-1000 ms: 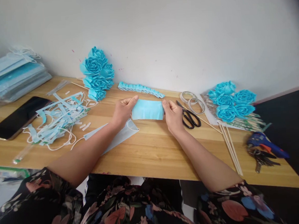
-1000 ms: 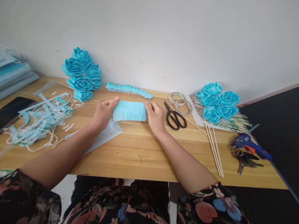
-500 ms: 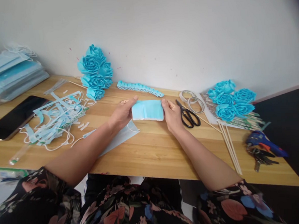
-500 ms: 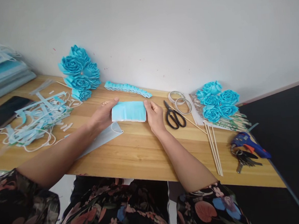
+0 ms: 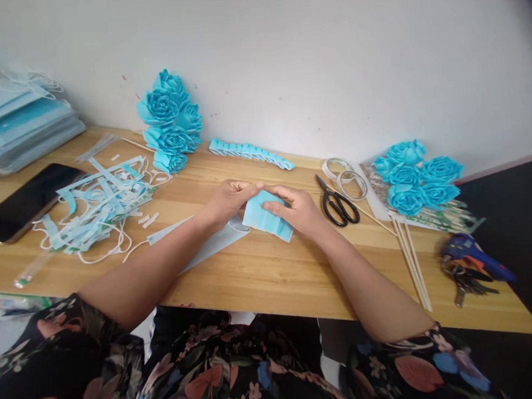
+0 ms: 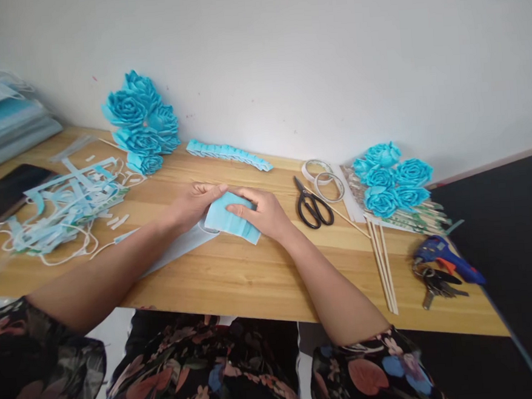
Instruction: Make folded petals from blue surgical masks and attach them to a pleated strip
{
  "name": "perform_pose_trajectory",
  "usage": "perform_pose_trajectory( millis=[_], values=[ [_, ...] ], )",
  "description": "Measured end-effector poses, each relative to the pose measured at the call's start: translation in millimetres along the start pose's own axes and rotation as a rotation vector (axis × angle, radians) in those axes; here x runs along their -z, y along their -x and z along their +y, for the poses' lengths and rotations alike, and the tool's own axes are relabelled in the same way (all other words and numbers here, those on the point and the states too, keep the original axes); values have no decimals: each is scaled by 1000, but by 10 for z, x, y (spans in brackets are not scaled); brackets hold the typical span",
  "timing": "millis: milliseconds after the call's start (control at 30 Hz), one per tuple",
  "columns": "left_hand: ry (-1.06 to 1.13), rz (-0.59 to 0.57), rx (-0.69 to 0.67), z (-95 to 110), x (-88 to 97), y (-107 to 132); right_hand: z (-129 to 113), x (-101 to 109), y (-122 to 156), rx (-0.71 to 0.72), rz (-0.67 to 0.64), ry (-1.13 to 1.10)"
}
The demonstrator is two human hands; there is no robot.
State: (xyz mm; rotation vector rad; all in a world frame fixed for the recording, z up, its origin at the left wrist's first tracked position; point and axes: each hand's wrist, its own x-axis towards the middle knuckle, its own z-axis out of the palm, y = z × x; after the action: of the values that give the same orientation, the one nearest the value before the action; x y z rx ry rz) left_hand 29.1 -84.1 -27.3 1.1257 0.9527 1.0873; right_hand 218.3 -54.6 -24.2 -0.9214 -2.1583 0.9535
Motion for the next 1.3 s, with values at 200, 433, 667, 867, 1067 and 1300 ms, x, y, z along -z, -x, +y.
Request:
perform_pose_trajectory(
  millis=[200, 433, 667, 867, 1067, 1300],
  values=[
    [146, -7, -29, -40, 18, -67, 81, -15, -15, -137, 201, -115],
    [145, -53, 27, -22, 1, -58, 126, -84, -28, -149, 424, -220],
    [133, 165, -102, -100, 21, -85, 48, -111, -10, -129, 224, -200],
    [345, 288, -181, -29, 36, -109, 36, -162, -15, -109, 95, -44],
    [310, 403, -188, -38, 44, -104, 72, -166, 10, -76, -44, -336],
    [113, 203, -136, -11, -11, -38, -55, 6, -78, -99, 159, -353]
  ],
)
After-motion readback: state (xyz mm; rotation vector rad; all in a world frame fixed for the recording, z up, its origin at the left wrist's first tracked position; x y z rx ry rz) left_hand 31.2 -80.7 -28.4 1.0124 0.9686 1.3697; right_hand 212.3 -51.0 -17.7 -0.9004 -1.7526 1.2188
